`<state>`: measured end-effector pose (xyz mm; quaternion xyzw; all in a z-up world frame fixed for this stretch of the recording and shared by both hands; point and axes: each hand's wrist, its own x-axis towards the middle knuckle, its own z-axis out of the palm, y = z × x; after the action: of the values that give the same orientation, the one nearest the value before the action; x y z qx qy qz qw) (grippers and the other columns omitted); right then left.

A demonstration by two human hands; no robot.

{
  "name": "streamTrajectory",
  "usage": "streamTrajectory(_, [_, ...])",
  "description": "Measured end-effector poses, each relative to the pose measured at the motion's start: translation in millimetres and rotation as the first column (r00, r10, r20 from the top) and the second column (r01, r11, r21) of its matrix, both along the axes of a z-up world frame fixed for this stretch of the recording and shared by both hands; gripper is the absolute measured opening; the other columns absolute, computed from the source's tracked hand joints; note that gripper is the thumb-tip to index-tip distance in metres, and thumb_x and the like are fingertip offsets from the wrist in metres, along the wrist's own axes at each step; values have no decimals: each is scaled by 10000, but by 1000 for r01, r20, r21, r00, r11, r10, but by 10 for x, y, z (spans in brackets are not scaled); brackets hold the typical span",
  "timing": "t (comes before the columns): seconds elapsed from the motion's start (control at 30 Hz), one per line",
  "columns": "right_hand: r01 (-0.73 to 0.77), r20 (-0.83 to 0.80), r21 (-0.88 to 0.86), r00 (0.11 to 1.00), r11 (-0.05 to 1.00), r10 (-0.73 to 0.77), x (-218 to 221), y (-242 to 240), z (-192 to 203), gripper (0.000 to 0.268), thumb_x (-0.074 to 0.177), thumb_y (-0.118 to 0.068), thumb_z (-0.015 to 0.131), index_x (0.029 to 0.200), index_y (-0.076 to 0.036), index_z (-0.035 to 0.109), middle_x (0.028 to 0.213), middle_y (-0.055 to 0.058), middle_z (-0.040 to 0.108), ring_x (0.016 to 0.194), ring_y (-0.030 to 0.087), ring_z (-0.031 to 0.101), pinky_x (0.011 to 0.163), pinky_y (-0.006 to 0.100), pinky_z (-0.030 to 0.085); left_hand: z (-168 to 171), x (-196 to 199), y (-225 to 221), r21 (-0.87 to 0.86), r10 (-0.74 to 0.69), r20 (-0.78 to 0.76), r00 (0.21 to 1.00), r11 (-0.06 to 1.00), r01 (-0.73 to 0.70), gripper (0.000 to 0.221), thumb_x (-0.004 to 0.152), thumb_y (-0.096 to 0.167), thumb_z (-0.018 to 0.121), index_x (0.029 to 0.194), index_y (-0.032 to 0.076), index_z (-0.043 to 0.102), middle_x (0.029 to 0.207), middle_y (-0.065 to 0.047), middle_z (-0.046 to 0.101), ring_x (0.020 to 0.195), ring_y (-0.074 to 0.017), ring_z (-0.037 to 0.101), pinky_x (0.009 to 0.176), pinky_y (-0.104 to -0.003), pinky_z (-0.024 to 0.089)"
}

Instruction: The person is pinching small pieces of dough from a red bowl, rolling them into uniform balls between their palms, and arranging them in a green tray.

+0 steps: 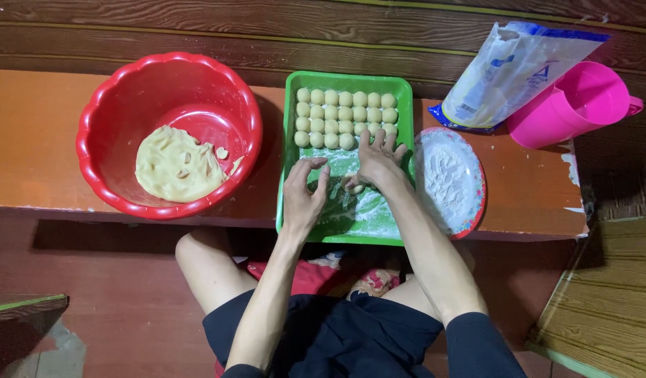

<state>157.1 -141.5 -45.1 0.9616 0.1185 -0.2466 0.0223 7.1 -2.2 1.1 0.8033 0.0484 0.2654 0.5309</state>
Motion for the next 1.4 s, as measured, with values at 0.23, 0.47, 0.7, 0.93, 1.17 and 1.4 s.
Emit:
streamTrajectory(0.23, [-4, 0, 24, 1000, 1000, 4, 1, -15, -61, 838, 759, -278, 870, 1334, -85, 292, 1336, 214, 339, 1288, 428, 290, 952, 634, 265, -349, 70, 51, 339, -124, -41, 991, 932, 130, 205, 988, 262, 663, 1150, 148, 717, 1082, -59, 713, 1111, -293, 666, 938, -421, 544])
streamTrajectory(0.47, [-13, 32, 16, 999, 1000, 13, 80, -82, -269, 779, 804, -249, 802, 1355, -88, 275, 1317, 199, 335, 1277, 411, 294, 942, 609, 268, 81, -103, 16, 650, -257, -426, 868, 580, 491, 646, 1002, 577, 496, 1455, 120, 555, 1515, -148, 529, 1471, -432, 366, 1184, -576, 336])
streamTrajectory(0.7, [-21, 36, 60, 999, 998, 19, -81, -93, 106, 778, 779, -243, 871, 1302, -76, 321, 1243, 181, 347, 1230, 401, 316, 899, 564, 274, -170, -44, 10, 528, -251, -727, 639, 391, 754, 946, 877, 872, 219, 1635, 307, 207, 1731, 31, 127, 1591, -357, 0, 1281, -587, 47])
streamTrajectory(0.93, [-44, 37, 67, 998, 997, 41, -26, -129, -9, 841, 745, -287, 888, 1314, -82, 303, 1264, 184, 344, 1247, 422, 314, 905, 603, 277, -133, -2, -30, 512, -180, -794, 580, 318, 798, 1021, 824, 923, 152, 1641, 310, 157, 1733, 74, 47, 1591, -315, -71, 1292, -563, -20])
streamTrajectory(1.17, [-74, 38, 58, 997, 996, 72, -51, -130, 96, 867, 733, -331, 900, 1315, -74, 311, 1237, 190, 349, 1224, 426, 320, 885, 598, 277, -56, -14, -47, 482, -132, -836, 532, 287, 828, 1026, 807, 937, 112, 1644, 343, 130, 1733, 97, -25, 1580, -321, -137, 1287, -555, -69])
streamTrajectory(1.4, [-107, -26, 116, 993, 987, 111, -118, -162, 352, 886, 655, -506, 941, 1187, -130, 342, 1242, 180, 354, 1242, 436, 315, 924, 614, 284, 23, -31, -49, 465, -107, -853, 511, 286, 838, 982, 819, 923, 121, 1638, 380, 113, 1734, 92, -17, 1584, -325, -115, 1290, -548, -69])
